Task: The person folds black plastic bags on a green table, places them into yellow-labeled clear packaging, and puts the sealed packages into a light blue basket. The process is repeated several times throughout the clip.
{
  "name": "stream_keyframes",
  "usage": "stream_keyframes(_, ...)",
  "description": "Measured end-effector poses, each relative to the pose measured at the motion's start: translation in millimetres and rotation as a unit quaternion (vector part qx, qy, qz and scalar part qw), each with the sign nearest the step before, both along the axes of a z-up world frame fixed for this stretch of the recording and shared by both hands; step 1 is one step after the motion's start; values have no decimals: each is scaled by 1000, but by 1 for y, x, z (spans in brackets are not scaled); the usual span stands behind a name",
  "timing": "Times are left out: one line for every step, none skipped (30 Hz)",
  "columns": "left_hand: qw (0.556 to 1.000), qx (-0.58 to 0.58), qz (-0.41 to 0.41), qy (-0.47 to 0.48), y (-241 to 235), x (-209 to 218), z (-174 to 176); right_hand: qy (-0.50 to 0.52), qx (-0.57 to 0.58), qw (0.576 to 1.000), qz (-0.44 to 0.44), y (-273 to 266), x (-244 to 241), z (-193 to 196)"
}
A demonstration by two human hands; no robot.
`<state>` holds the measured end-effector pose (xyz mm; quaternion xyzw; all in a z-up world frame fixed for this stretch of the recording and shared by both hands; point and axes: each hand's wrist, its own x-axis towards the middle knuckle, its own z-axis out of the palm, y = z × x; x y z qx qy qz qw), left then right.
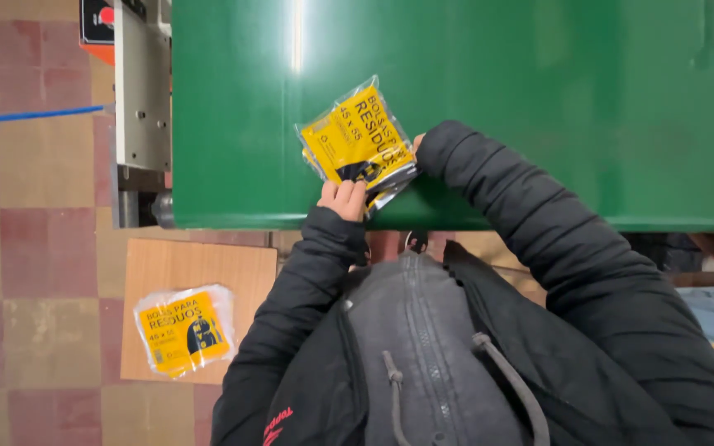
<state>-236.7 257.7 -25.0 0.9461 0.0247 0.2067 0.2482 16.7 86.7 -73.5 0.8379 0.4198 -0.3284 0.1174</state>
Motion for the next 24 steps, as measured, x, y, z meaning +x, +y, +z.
stream_keyframes(1000,16,-1,-11,-1,0,8,21,35,998,-41,-10,2,-27)
stream_keyframes(999,32,-2,-22,-2,1,16,42,71,993,-82,-19,3,-54)
stream_keyframes(999,33,-5,-27,-4,4,5,37,72,993,-84,-25,6,-55)
stream_keyframes(999,20,-2,-40,-7,7,-5,25,125,985,-114,-29,8,-55)
stream_keyframes(999,5,3,-50,-10,6,-16,15,176,974,-141,-35,6,-57)
stream_keyframes(999,5,2,-51,-11,8,-17,14,176,974,-142,-36,6,-55)
stream_keyframes(998,-16,-13,-54,-11,7,-18,13,191,968,-164,-38,3,-55)
stream_keyframes(997,-37,-27,-57,-12,7,-19,11,205,961,-186,-40,0,-55)
stream_keyframes(997,-37,-28,-58,-13,6,-16,10,205,961,-186,-40,-2,-42)
stream_keyframes(998,-34,-31,-49,-15,5,-13,19,224,953,-204,-39,-4,-29)
stream_keyframes(998,-32,-35,-39,-17,2,-11,29,242,944,-222,-39,-7,-16)
stream_keyframes(998,-32,-36,-38,-20,-1,-16,29,242,944,-223,-40,-9,-13)
stream_keyframes(998,-60,-36,-5,-21,-1,-22,67,301,925,-222,-40,-7,-7)
stream_keyframes(995,-87,-36,29,-23,0,-27,105,359,901,-219,-40,-5,-2)
stream_keyframes(995,-87,-35,27,-21,0,3,103,359,902,-217,-34,-2,15)
stream_keyframes(976,-186,-39,106,-19,-1,33,186,397,868,-233,-28,1,31)
stream_keyframes(940,-283,-44,185,-16,-3,63,268,430,827,-246,-22,2,48)
stream_keyframes(940,-283,-43,183,-15,-6,60,267,430,827,-244,-14,3,73)
stream_keyframes(928,-348,-29,134,-12,-7,57,312,427,813,-243,-5,7,100)
stream_keyframes(908,-410,-16,84,-10,-9,54,357,422,797,-241,4,9,127)
stream_keyframes(908,-411,-16,82,-5,-4,52,356,421,799,-240,7,19,134)
stream_keyframes(903,-427,16,47,0,0,49,344,417,824,-171,11,29,142)
stream_keyframes(897,-440,47,16,8,1,46,333,412,841,-104,16,35,147)
stream_keyframes(897,-440,48,17,14,-2,43,334,412,841,-105,22,27,169)
